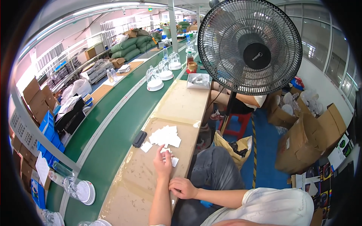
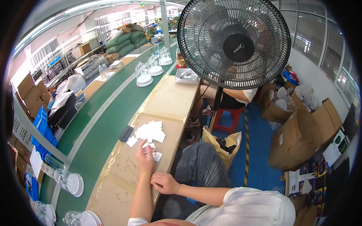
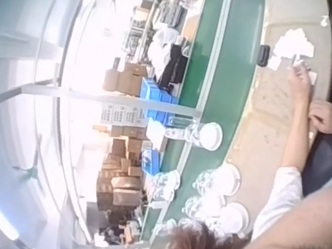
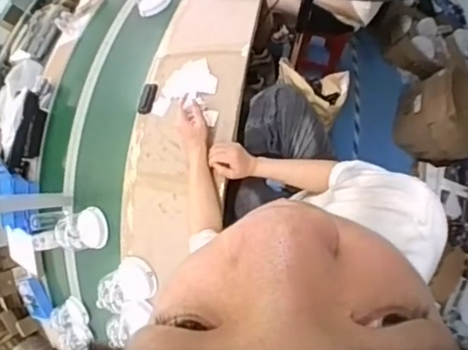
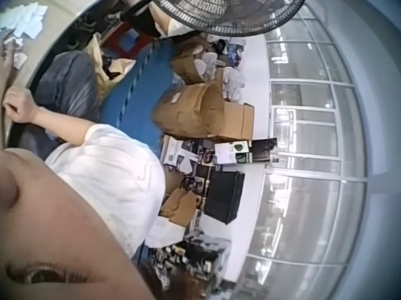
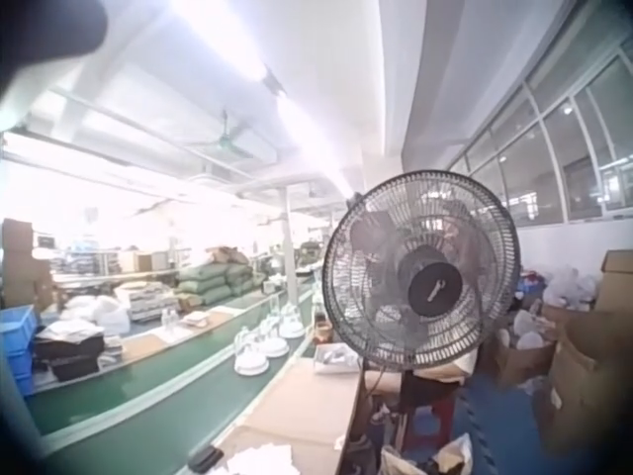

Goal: Assembling battery covers onto the bases of LED lighting fixtures at an assembly line station.

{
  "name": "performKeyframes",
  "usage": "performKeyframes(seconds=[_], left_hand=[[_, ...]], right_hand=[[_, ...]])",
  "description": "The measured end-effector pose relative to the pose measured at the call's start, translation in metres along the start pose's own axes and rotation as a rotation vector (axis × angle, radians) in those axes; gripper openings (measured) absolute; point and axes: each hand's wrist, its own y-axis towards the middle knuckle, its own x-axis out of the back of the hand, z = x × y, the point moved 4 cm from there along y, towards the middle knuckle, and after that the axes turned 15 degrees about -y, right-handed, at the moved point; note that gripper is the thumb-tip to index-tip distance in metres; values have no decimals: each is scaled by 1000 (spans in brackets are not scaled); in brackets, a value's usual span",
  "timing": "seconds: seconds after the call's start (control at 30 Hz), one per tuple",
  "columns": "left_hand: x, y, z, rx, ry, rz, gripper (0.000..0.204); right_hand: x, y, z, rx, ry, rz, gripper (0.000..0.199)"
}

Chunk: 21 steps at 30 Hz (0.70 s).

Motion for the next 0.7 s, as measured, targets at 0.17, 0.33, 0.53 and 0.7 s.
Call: performKeyframes(seconds=[0.17, 0.33, 0.53, 0.7], left_hand=[[-1, 4, -9, -227, 11, -74, 54], [7, 7, 4, -221, -30, -115, 59], [-1, 4, -8, -209, 25, -137, 52], [5, 3, -5, -158, 64, -123, 33]], right_hand=[[-3, -2, -1, -3, 19, 10, 8], [-4, -1, 1, 3, 32, 22, 8], [-2, -1, -1, 4, 23, 19, 8], [-4, -1, -1, 12, 30, 14, 9]])
